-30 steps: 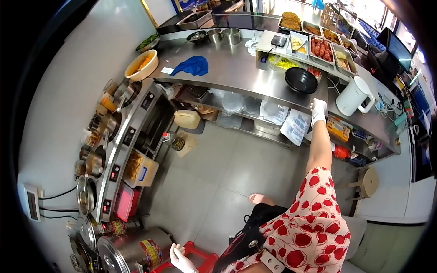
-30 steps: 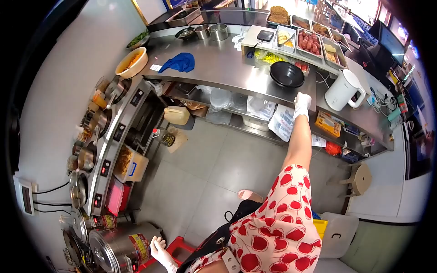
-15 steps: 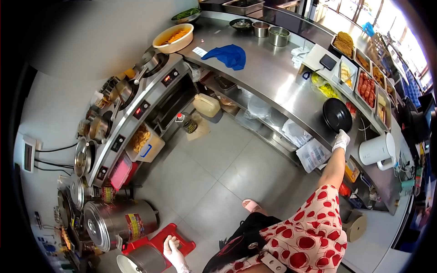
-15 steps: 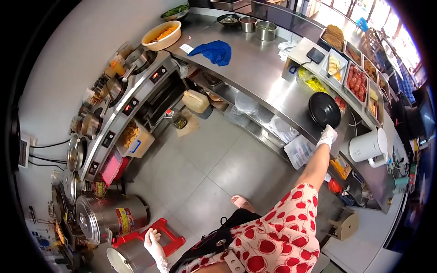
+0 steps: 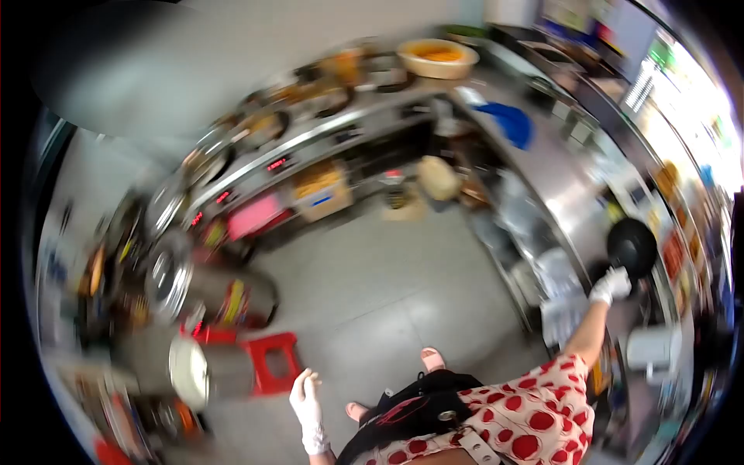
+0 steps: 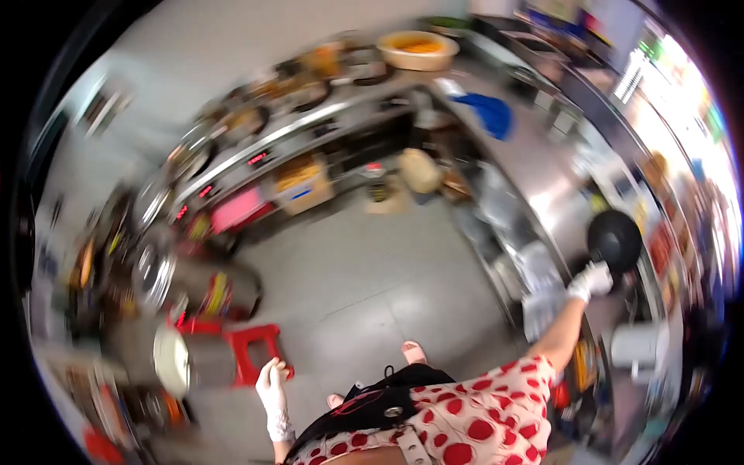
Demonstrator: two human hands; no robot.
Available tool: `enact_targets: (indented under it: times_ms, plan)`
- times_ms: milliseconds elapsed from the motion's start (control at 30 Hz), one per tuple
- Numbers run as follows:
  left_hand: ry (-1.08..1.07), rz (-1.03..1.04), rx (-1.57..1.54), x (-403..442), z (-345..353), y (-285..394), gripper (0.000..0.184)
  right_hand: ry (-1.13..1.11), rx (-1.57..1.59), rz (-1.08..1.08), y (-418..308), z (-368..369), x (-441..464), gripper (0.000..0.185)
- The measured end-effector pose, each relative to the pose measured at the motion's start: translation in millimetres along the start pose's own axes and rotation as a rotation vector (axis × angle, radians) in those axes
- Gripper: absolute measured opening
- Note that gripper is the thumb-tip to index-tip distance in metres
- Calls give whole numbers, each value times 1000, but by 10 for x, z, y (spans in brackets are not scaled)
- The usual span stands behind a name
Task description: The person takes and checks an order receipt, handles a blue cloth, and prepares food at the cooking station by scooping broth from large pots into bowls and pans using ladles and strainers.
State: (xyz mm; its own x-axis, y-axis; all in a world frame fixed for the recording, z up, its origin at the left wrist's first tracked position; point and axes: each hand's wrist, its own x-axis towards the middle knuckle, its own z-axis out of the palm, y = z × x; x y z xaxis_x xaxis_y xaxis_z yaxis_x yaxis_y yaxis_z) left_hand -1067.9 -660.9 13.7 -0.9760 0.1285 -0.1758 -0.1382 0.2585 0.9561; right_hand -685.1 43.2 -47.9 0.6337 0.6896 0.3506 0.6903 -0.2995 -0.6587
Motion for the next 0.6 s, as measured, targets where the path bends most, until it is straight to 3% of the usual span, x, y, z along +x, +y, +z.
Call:
enact_targets:
  times_ms: [33, 133, 233, 300, 333, 400, 467, 500, 533, 600]
  plan:
    - [45, 2, 19, -89, -218, -10, 24, -21, -543, -291, -183, -43, -267, 24]
    - [250, 10, -19, -317, -1021, -330, 24, -132, 566, 305, -813, 179, -1299, 28]
    - [459, -21, -160, -705, -1915, -619, 22, -359, 918, 521, -1443, 222, -2428, 25]
    - [586, -67, -239, -952, -2528, -931, 23, -491, 794, 396, -1906, -316, -3527, 23]
    - [637, -97, -279, -1134, -2844, -1100, 23, -670, 905, 469, -2050, -287, -3956, 20]
    - [741, -144, -332, -1480, -3456, -1272, 24, -697, 816, 55, -2359, -968, -4988, 29]
    - [845, -160, -338, -1718, -3998, -1405, 27, -754, 848, 19, -2783, -956, -5927, 33]
    - [898, -159, -351, -1817, -4232, -1457, 27, -666, 700, -329, -2945, -991, -6373, 34]
    - [945, -166, -358, -1884, -4390, -1455, 27, -998, 1280, 29, -3138, -1198, -6932, 32]
    - [1019, -171, -401, -1987, -4745, -1534, 27, -1185, 1199, -117, -3472, -1752, -7838, 32]
